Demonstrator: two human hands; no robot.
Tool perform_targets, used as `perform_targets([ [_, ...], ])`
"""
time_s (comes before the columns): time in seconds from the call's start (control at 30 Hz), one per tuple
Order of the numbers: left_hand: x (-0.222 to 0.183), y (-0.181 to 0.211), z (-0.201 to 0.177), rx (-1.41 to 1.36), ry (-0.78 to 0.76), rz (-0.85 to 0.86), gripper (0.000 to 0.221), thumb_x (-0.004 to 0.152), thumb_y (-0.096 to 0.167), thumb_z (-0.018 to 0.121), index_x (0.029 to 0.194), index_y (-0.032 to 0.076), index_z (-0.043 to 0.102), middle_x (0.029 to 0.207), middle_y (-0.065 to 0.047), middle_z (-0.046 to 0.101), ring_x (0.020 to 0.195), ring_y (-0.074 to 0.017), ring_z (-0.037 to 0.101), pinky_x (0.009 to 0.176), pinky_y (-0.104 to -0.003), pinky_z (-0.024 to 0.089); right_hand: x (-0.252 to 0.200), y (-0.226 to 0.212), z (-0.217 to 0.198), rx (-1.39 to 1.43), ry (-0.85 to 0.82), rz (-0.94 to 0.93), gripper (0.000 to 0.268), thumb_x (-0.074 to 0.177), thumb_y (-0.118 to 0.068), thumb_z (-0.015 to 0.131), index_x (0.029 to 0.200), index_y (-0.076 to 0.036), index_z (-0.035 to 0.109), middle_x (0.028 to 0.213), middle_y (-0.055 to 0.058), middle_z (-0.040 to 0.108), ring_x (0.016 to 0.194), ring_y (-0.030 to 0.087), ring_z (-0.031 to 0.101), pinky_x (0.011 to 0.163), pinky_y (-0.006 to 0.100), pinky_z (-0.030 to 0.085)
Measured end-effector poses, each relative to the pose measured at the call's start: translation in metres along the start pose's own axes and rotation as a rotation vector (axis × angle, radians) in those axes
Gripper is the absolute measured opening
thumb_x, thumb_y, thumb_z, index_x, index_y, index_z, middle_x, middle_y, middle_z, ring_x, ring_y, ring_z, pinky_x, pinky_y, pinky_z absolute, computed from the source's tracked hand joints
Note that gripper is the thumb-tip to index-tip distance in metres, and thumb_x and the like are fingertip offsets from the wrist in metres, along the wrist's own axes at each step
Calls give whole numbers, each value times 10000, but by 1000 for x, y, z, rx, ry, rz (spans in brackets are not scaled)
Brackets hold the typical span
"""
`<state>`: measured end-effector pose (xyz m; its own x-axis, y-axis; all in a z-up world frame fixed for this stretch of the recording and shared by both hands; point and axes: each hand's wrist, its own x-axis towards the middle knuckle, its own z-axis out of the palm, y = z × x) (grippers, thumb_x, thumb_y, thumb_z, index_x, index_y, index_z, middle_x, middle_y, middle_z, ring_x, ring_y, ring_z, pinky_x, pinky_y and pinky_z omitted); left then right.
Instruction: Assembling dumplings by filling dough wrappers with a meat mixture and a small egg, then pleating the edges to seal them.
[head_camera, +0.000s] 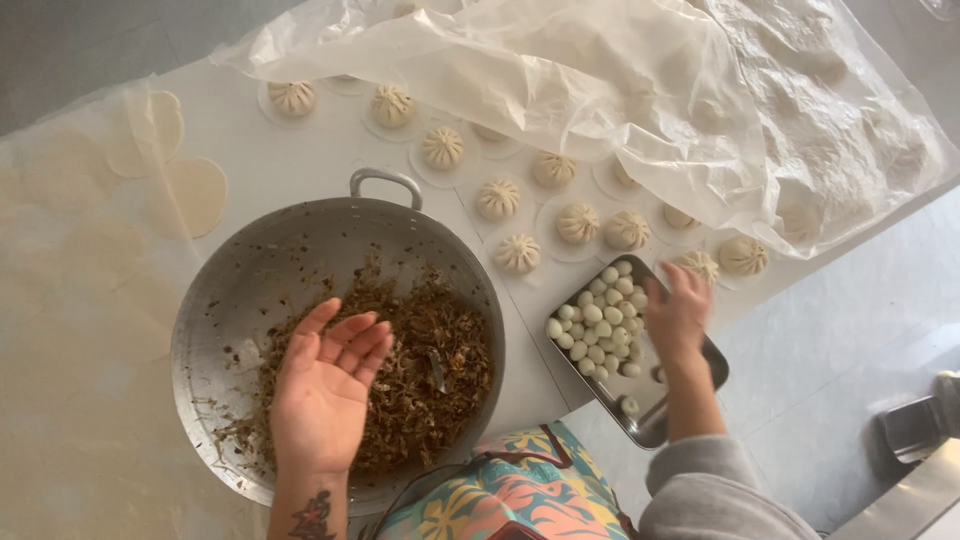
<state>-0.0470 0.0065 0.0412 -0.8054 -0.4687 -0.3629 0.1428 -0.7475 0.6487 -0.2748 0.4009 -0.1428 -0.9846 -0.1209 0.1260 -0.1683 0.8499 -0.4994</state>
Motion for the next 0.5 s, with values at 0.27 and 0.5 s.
perform_targets([
  [0.27,10,-2,-4,67,92,5,335,987,163,532,1285,51,637,1090,-239,705,1058,-414,699,1020,-526,582,-38,80,1,-147,24,59,267,997,-260,648,1182,-121,781,1075,159,670,1090,383,588,1000,503,449],
  [0.5,-9,2,-21,51,81,59,309,981,130,547,1256,62,672,1071,-203,733,1044,-382,716,994,-499,594,-24,92,7,-86,-43,171,291,1009,-224,557,1182,-149,777,1174,144,673,1176,351,551,1058,466,410],
])
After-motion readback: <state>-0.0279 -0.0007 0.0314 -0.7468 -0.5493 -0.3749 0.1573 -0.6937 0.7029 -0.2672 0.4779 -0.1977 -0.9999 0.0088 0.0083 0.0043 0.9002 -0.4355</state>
